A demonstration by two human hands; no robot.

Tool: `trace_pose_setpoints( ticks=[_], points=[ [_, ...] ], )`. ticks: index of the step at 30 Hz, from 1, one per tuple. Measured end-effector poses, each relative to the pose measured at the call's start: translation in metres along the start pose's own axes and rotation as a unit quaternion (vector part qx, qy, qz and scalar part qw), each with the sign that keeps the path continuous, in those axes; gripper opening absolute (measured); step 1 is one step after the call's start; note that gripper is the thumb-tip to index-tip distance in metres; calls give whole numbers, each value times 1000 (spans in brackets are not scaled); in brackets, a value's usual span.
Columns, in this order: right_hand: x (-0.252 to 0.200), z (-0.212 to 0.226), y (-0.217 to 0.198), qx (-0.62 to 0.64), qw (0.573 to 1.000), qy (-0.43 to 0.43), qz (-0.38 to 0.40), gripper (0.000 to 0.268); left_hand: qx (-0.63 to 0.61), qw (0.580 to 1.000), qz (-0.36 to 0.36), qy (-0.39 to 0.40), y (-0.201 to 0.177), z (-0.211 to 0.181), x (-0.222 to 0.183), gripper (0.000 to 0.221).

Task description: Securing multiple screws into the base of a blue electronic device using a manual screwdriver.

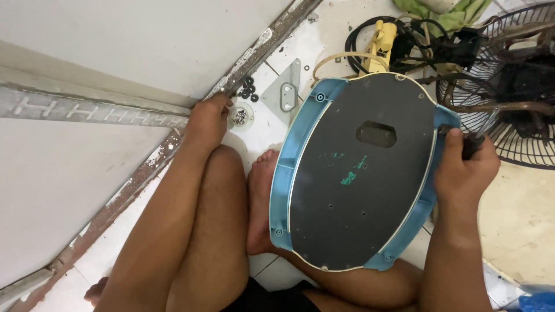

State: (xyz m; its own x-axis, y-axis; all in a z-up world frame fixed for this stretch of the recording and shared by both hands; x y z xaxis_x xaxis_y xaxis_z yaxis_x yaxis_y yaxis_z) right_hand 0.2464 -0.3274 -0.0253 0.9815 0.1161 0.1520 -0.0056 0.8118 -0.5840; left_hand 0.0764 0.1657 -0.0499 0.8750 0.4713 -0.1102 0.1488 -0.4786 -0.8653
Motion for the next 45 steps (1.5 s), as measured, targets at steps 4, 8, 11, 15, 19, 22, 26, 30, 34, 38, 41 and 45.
trace_pose_setpoints(
  ticks=[4, 8, 11, 15, 19, 22, 26, 30, 34, 38, 41, 45],
  points=[
    [0, -2, 0, 8, 1000, 16, 1, 28, 9, 999, 19, -27, 2, -1, -3, 30],
    [0, 2, 0, -2, 1000, -3, 0, 25, 67, 998, 17, 15, 8, -3, -3, 25],
    [0, 4, -1, -5, 1000, -1, 1, 28, 84, 996, 23, 34, 7, -10, -3, 23],
    [0, 5, 0, -18, 1000, 7, 3, 30, 129, 988, 14, 80, 13, -18, -3, 12],
    [1, 3, 0, -8, 1000, 1, 3, 29, 173, 982, 12, 68, 22, -14, 0, 14],
    [1, 7, 0, -14, 1000, -17, -1, 30, 202, 977, 6, 70, 22, -14, 2, 14],
    [1, 3, 0, -18, 1000, 6, 3, 30, 194, 980, 23, 40, 23, -10, 3, 17],
    [1, 10, 0, -21, 1000, -19, 1, 25, 123, 992, 34, -18, 13, -9, -1, 15],
    [1, 8, 1, -5, 1000, -2, 8, 27, 62, 998, 4, -11, 10, 4, -3, 10],
    [2, 10, 1, -9, 1000, 0, 5, 22, 29, 1000, 12, 3, 14, 8, -5, 12],
    [1, 11, 0, -9, 1000, 0, 4, 22, -21, 999, 20, -12, 14, 10, -8, 11],
    [2, 14, 0, -23, 1000, -3, 7, 22, -139, 983, 64, -103, 6, 3, -16, 16]
  ],
)
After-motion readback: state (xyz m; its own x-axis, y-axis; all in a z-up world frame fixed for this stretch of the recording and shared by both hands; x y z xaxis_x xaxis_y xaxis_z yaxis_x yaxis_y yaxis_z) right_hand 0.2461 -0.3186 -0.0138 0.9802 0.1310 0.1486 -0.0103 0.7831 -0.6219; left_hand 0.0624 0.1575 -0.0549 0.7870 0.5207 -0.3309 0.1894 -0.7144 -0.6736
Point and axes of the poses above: each hand's wrist, its own x-axis towards the middle knuckle, its own y-axis out of the palm, z = x × y, the point moved 8 cm from there along x, towards the middle knuckle, and after that the axes turned 1 degree about -z, right-handed, at the moved point
